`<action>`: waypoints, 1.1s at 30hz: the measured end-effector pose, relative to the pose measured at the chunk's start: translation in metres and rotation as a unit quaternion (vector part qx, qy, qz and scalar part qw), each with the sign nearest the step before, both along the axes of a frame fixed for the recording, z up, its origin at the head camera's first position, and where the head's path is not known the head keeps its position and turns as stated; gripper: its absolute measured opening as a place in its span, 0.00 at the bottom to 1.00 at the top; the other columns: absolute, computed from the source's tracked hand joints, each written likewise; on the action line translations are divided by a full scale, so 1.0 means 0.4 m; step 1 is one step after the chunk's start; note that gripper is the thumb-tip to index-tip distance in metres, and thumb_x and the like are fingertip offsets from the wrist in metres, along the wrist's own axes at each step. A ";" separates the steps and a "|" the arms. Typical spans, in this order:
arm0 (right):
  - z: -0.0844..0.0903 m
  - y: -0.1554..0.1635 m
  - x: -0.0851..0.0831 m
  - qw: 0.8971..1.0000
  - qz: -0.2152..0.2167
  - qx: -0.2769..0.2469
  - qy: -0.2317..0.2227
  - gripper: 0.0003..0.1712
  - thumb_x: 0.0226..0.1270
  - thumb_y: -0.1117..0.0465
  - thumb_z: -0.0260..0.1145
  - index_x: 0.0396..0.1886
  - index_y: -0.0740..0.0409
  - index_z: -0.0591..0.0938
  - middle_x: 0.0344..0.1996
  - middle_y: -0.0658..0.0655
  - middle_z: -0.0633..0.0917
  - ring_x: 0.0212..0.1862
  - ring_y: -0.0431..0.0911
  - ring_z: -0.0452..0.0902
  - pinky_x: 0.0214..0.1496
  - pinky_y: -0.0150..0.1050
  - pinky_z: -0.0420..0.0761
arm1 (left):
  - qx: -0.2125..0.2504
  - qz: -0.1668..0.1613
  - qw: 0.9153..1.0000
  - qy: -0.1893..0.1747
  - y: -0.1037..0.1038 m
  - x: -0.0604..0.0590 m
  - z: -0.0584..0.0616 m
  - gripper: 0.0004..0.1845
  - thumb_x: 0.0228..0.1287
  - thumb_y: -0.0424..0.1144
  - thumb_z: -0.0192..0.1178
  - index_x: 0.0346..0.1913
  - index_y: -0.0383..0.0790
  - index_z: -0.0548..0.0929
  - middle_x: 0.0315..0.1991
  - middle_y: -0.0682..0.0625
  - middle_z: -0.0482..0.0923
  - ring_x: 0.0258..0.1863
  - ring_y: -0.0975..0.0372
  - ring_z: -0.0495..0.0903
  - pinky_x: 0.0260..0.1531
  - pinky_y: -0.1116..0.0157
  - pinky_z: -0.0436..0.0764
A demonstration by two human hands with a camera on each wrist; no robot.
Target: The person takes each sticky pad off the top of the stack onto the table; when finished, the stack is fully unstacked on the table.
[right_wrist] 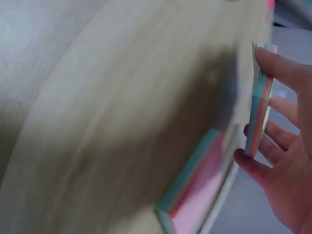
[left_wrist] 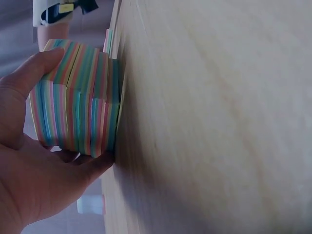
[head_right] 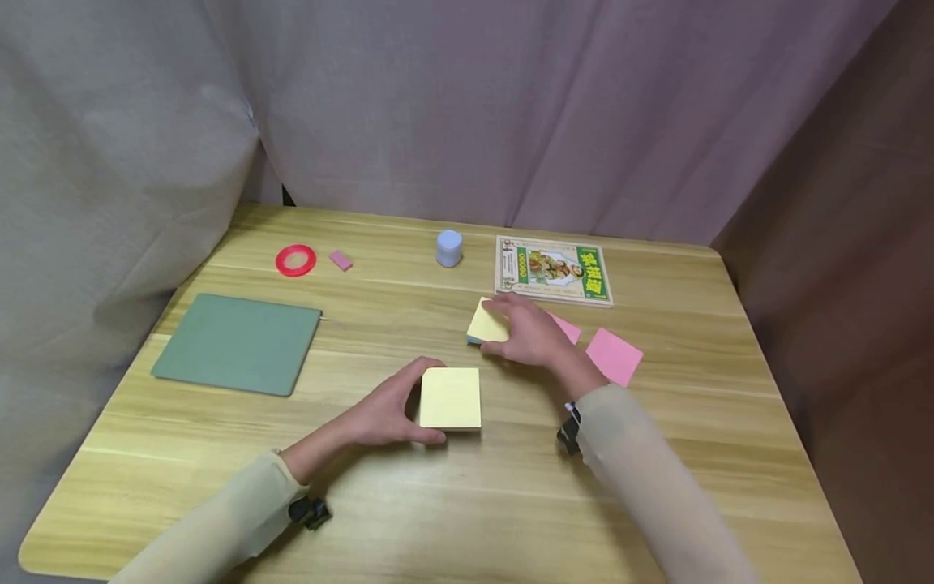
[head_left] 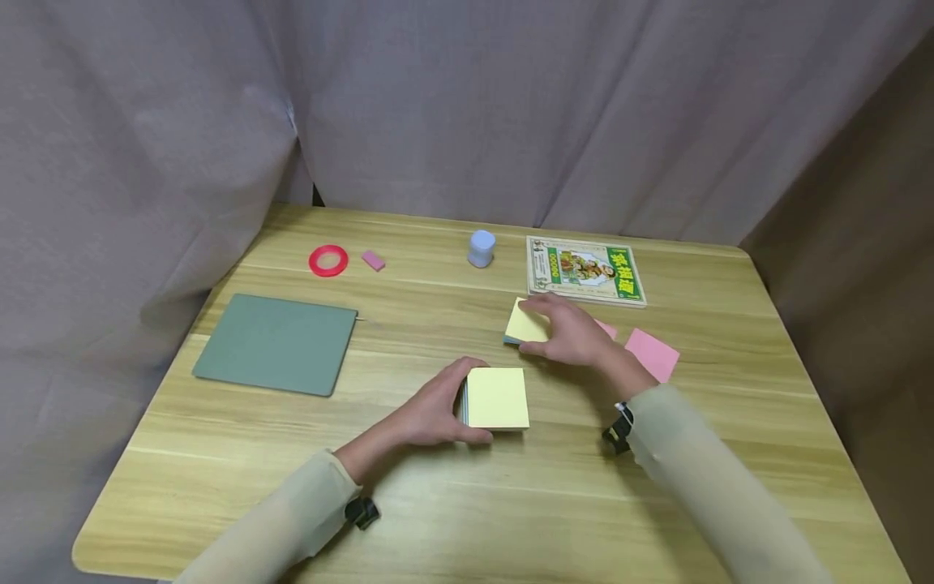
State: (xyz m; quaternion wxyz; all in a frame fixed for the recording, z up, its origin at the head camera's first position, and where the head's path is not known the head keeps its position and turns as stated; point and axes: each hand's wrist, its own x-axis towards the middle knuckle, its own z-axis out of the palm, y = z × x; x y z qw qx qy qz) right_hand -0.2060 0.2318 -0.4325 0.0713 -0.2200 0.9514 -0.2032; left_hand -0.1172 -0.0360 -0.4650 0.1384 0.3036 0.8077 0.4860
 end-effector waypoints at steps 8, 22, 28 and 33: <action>-0.045 0.001 -0.032 1.000 -0.006 0.027 -0.003 0.44 0.55 0.45 0.74 0.70 0.55 0.71 0.71 0.64 0.64 0.70 0.62 0.58 0.69 0.60 0.59 | -0.001 0.001 1.000 0.003 0.001 0.002 0.002 0.47 0.39 0.43 0.82 0.65 0.46 0.67 0.52 0.56 0.72 0.51 0.62 0.72 0.56 0.60 0.71; -0.041 0.004 -0.029 0.999 0.013 0.042 0.012 0.40 0.58 0.46 0.73 0.68 0.57 0.73 0.70 0.64 0.65 0.70 0.62 0.57 0.69 0.59 0.58 | -0.010 0.000 1.000 -0.003 0.002 0.004 0.003 0.47 0.40 0.44 0.81 0.65 0.46 0.66 0.53 0.56 0.72 0.51 0.63 0.71 0.57 0.61 0.70; 0.035 -0.019 0.024 1.000 0.017 0.006 0.016 0.37 0.62 0.44 0.70 0.67 0.53 0.74 0.70 0.59 0.67 0.71 0.58 0.58 0.68 0.59 0.60 | -0.017 0.001 1.000 -0.008 0.001 0.003 0.004 0.49 0.39 0.44 0.82 0.66 0.46 0.65 0.53 0.55 0.71 0.52 0.62 0.71 0.57 0.61 0.70; 0.104 -0.063 0.116 0.997 0.066 -0.034 -0.008 0.38 0.64 0.36 0.64 0.68 0.50 0.74 0.69 0.56 0.68 0.70 0.54 0.60 0.66 0.57 0.65 | -0.021 0.007 1.000 -0.019 -0.002 0.003 0.009 0.52 0.36 0.41 0.83 0.66 0.45 0.63 0.54 0.53 0.71 0.51 0.61 0.71 0.56 0.59 0.71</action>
